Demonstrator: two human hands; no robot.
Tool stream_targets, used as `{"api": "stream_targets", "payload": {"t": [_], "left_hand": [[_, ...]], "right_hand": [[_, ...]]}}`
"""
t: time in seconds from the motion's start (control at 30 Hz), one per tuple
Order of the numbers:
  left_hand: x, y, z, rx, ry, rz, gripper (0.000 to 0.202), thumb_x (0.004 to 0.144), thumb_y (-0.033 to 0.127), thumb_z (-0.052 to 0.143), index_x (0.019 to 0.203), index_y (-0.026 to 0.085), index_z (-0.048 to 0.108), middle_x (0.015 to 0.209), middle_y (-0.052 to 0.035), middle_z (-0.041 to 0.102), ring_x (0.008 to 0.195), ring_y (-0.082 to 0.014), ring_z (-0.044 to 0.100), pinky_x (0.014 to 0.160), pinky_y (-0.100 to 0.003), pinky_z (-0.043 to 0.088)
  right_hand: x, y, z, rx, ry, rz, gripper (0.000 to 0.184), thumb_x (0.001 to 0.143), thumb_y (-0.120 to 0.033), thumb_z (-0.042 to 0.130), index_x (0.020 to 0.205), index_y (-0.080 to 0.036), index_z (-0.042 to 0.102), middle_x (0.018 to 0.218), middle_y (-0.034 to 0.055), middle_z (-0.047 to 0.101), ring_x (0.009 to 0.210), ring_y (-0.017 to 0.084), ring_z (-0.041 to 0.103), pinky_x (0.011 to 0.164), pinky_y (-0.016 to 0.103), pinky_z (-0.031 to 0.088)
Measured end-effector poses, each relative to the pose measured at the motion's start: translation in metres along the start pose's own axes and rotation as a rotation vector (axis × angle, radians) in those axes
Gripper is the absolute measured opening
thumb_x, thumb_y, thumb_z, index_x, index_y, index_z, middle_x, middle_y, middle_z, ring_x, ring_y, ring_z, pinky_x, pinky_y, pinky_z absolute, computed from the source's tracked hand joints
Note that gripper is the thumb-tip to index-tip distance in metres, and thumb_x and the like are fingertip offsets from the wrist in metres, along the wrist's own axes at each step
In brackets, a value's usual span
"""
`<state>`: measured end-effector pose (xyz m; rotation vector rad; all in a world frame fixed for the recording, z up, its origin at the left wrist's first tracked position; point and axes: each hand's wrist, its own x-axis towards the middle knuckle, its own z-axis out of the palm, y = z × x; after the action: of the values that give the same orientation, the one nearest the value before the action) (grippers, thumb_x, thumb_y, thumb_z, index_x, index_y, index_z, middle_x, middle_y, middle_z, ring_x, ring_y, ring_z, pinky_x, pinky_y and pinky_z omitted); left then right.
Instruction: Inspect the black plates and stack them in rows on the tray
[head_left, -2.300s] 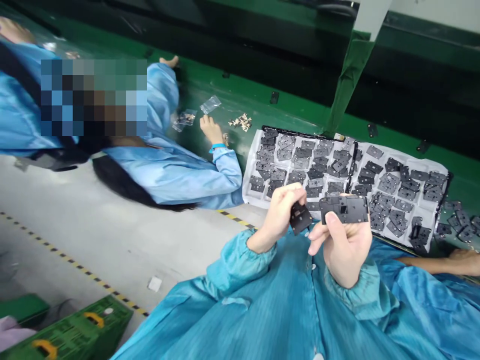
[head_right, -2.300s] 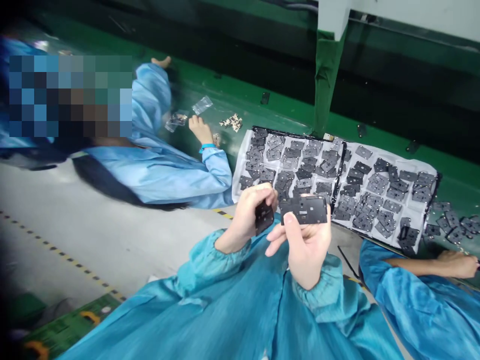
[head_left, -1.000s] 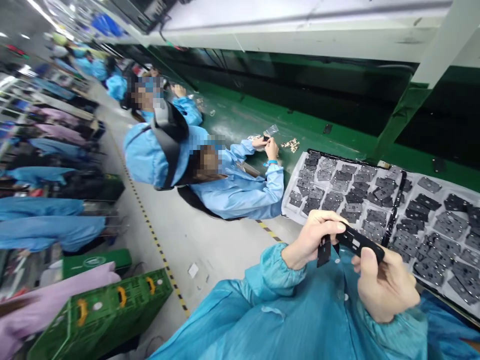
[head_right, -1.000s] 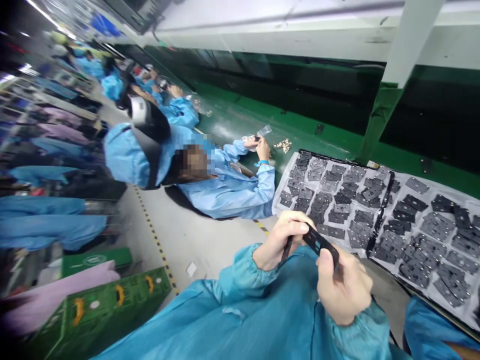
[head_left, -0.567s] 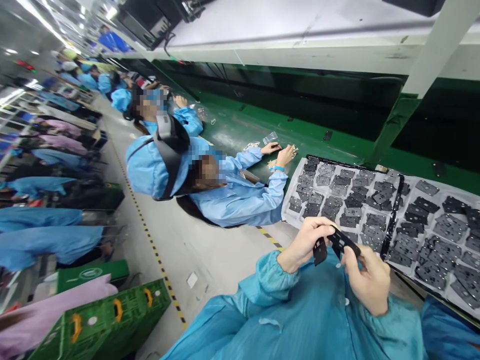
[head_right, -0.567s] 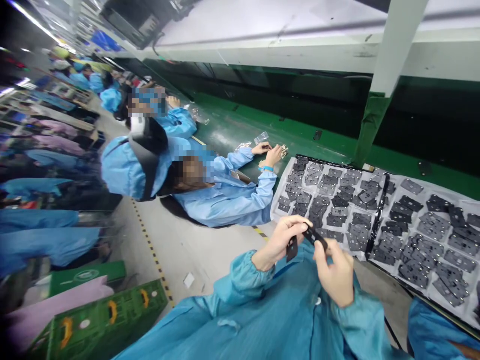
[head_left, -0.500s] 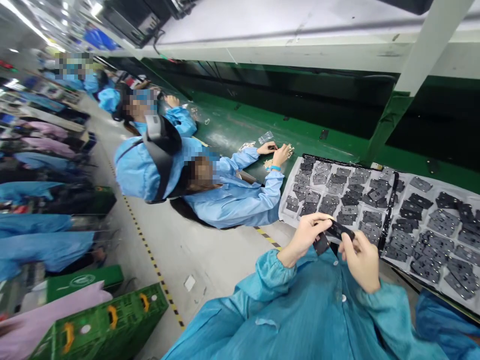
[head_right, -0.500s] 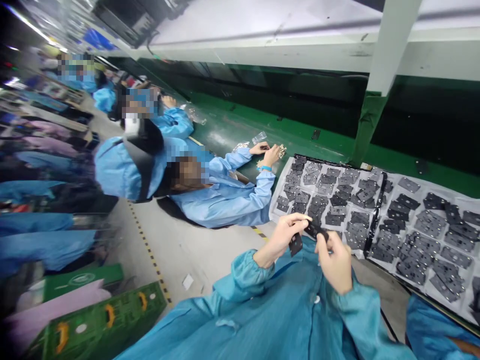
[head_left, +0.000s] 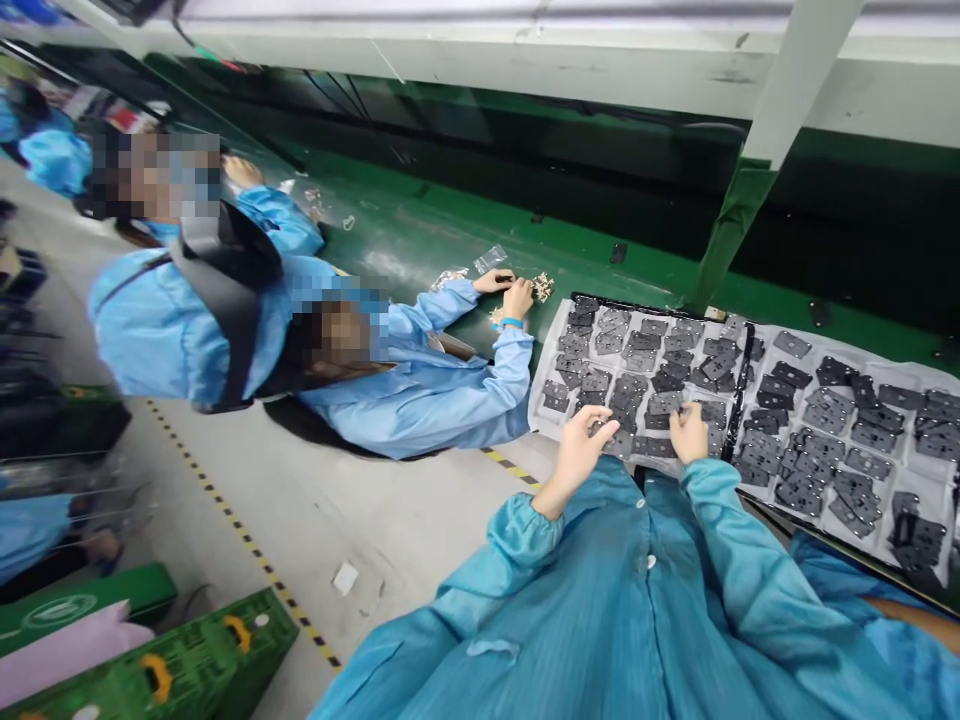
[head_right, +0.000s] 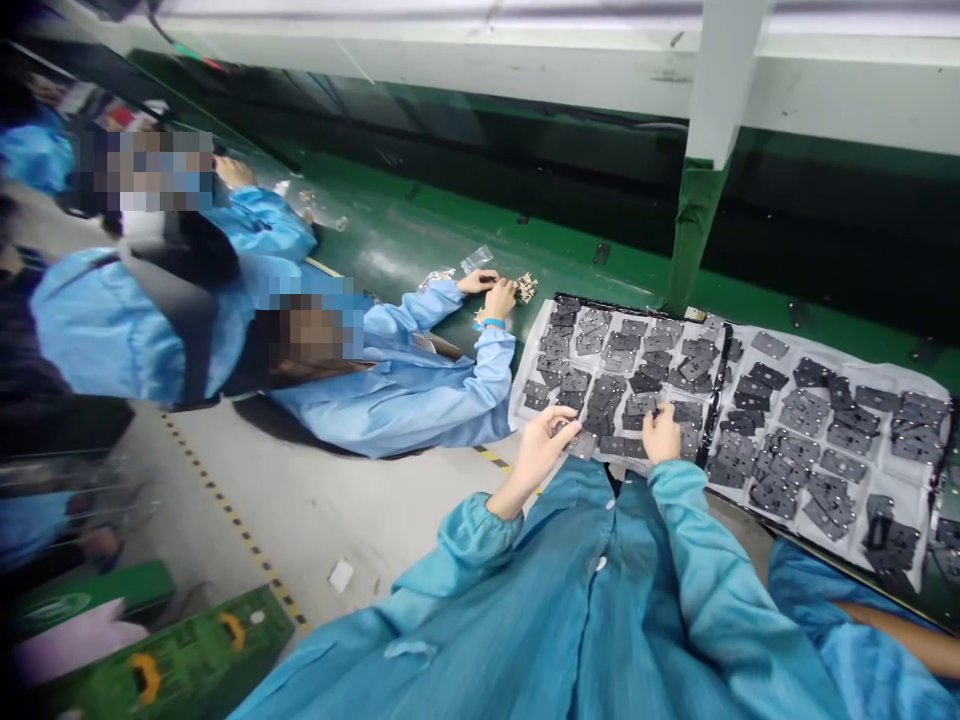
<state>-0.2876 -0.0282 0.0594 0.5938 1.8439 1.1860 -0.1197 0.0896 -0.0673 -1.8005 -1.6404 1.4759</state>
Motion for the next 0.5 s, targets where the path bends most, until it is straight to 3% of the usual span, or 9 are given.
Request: {"api": "stream_targets", "payload": {"t": [0.1, 0.23, 0.27, 0.37, 0.5], "left_hand": [[-0.007, 0.026, 0.009, 0.006, -0.024, 0.076, 0.032, 0.082, 0.036, 0.069, 0.107, 0.016, 0.061, 0.071, 0.0015, 0.062, 0.061, -0.0101, 0.057, 0.06, -0.021, 0.044], [-0.02, 0.058, 0.018, -0.037, -0.035, 0.154, 0.04, 0.079, 0.033, 0.073, 0.112, 0.018, 0.058, 0.076, 0.0014, 0.063, 0.064, -0.0103, 0.059, 0.061, -0.021, 0.046], [-0.023, 0.065, 0.021, -0.058, -0.038, 0.169, 0.04, 0.078, 0.032, 0.074, 0.112, 0.018, 0.058, 0.076, 0.0015, 0.063, 0.065, -0.0104, 0.059, 0.061, -0.021, 0.046], [-0.029, 0.082, 0.026, -0.108, -0.051, 0.16, 0.038, 0.077, 0.03, 0.074, 0.11, 0.017, 0.059, 0.074, 0.0015, 0.063, 0.061, -0.0094, 0.058, 0.057, -0.019, 0.045], [-0.033, 0.092, 0.032, -0.181, -0.102, 0.047, 0.031, 0.079, 0.032, 0.07, 0.103, 0.015, 0.064, 0.072, 0.0003, 0.064, 0.045, -0.0055, 0.048, 0.043, -0.019, 0.038]], "right_hand": [[-0.033, -0.027, -0.019, 0.067, 0.04, -0.116, 0.037, 0.083, -0.043, 0.055, 0.108, -0.017, 0.05, 0.064, -0.0017, 0.056, 0.062, 0.017, 0.057, 0.061, 0.028, 0.045], [-0.102, -0.08, -0.04, 0.549, -0.336, -0.161, 0.036, 0.094, -0.05, 0.044, 0.113, -0.02, 0.05, 0.066, -0.0032, 0.059, 0.044, 0.01, 0.051, 0.04, 0.021, 0.038], [-0.117, -0.092, -0.044, 0.619, -0.38, -0.16, 0.035, 0.094, -0.049, 0.046, 0.113, -0.02, 0.05, 0.066, -0.0032, 0.061, 0.043, 0.01, 0.052, 0.038, 0.02, 0.039], [-0.142, -0.117, -0.051, 0.692, -0.311, -0.161, 0.029, 0.092, -0.044, 0.057, 0.107, -0.02, 0.051, 0.062, -0.0051, 0.062, 0.039, 0.008, 0.052, 0.035, 0.018, 0.038], [-0.145, -0.123, -0.055, 0.69, -0.171, -0.157, 0.027, 0.091, -0.043, 0.059, 0.103, -0.019, 0.052, 0.057, -0.0062, 0.061, 0.035, 0.007, 0.049, 0.033, 0.016, 0.036]]}}
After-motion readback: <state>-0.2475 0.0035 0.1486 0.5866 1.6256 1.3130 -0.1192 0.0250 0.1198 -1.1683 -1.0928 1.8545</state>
